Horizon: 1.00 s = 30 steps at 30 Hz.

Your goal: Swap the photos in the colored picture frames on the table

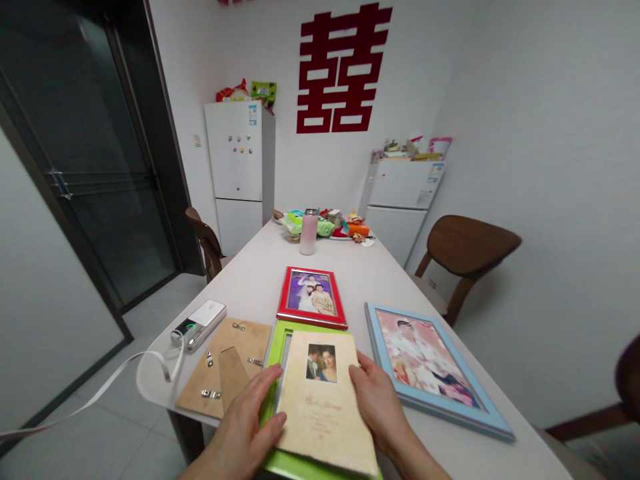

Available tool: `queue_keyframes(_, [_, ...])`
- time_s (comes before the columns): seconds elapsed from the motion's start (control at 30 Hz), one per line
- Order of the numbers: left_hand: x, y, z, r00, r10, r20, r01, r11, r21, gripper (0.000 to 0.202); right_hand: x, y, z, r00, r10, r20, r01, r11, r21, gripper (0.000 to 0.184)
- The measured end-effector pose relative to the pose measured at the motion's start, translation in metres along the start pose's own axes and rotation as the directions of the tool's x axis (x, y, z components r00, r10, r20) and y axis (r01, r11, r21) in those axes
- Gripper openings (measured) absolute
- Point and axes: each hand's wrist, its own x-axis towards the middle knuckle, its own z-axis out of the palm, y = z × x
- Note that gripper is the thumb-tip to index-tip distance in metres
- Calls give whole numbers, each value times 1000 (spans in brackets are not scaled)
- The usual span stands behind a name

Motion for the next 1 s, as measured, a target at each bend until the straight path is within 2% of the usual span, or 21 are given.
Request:
queue_keyframes(0.17, [-3,-3,3,981,24,193,-58,984,171,57,11,8,6,996,-76,47,77,996,-36,48])
queue_keyframes(0.27, [-2,-3,4,969,45,245,-103,968,231,57,19,12,4,989,-141,51,148,968,-200,46])
queue_keyframes(0.33, [-1,0,4,963,35,267,-108,959,263,56,24,12,1,977,-205,59,213,904,-370,43])
queue_keyframes(0.43, [1,5,4,956,11,293,-102,949,298,55,25,10,-2,944,-320,84,294,696,-655,38])
queue_keyframes(0.53, [4,11,3,947,-22,321,-89,942,325,54,22,7,-1,931,-353,95,255,442,-860,34])
queue_keyframes(0.63, [5,13,4,942,-43,333,-78,937,340,54,20,8,2,932,-356,71,164,239,-957,31])
queue_keyframes(0.73, [2,11,3,939,-4,343,-113,941,320,55,21,13,3,928,-369,56,98,96,-991,31])
queue_keyframes(0.8, [-4,5,-4,940,64,334,-166,943,289,58,21,14,2,925,-375,59,92,71,-993,32])
queue_keyframes(0.87, [-11,-6,-18,951,102,290,-189,939,287,63,20,13,3,919,-391,54,103,105,-989,35])
queue_keyframes(0.93, [-18,-19,-38,972,54,230,-134,928,348,68,14,11,10,905,-414,95,181,174,-968,39])
queue_keyframes(1.0, [-23,-34,-58,985,-74,157,-8,886,464,70,4,9,25,880,-426,208,332,240,-912,39])
